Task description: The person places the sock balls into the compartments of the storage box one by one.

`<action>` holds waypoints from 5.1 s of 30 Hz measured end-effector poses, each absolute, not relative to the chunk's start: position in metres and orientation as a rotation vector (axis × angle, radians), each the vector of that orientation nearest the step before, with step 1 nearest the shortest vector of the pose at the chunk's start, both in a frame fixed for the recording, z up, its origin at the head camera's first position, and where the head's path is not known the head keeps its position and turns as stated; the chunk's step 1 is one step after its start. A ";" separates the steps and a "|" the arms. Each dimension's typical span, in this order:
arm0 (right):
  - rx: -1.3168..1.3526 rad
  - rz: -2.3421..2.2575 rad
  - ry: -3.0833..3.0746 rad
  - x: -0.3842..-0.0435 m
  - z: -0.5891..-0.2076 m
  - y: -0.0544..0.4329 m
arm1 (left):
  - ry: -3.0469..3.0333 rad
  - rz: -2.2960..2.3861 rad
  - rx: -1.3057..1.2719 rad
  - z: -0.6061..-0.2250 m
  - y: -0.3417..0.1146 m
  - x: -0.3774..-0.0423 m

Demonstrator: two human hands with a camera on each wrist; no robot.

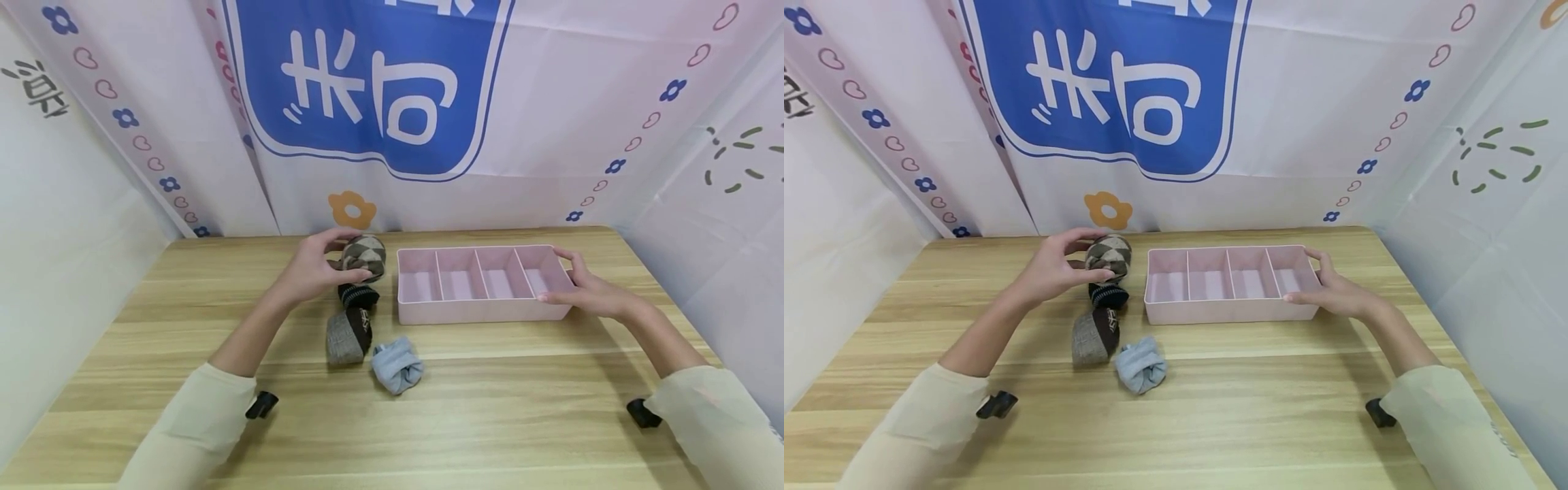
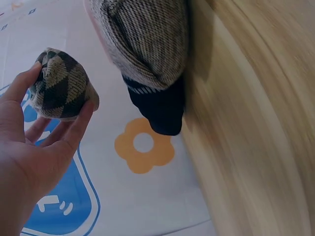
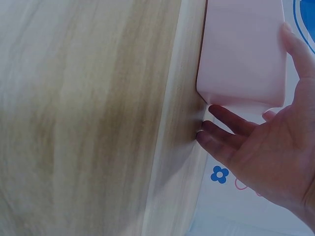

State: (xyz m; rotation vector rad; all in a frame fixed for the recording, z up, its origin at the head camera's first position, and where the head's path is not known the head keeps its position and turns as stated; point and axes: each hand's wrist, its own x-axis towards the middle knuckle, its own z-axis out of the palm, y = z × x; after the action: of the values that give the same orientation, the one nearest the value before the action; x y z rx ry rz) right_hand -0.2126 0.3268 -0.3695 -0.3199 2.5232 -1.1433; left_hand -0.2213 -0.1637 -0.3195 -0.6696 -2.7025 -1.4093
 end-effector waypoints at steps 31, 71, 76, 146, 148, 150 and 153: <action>-0.343 -1.139 2.530 -0.212 -0.370 0.326 | -2.634 -1.515 -0.833 -0.316 -0.110 -0.230; -0.337 -1.178 2.522 -0.214 -0.373 0.327 | -2.681 -1.621 -0.980 -0.324 -0.031 -0.246; -0.335 -1.174 2.523 -0.214 -0.373 0.327 | -2.696 -1.588 -0.973 -0.325 -0.023 -0.248; -0.403 -1.244 2.501 -0.216 -0.374 0.331 | -2.804 -1.219 -0.899 -0.342 0.127 -0.259; -0.405 -1.238 2.509 -0.216 -0.374 0.331 | -2.815 -1.212 -0.895 -0.343 0.130 -0.259; -0.407 -1.224 2.520 -0.215 -0.374 0.332 | -2.817 -1.195 -0.914 -0.344 0.132 -0.259; -0.423 -1.212 2.528 -0.215 -0.374 0.332 | -2.818 -1.170 -0.934 -0.346 0.135 -0.259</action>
State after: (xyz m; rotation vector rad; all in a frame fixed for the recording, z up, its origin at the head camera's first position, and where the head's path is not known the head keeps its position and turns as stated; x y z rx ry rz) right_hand -0.2148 0.3318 -0.3742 -0.4227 2.5282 -1.2124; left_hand -0.2589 0.1354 -0.3456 -0.9345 -2.8180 -1.1695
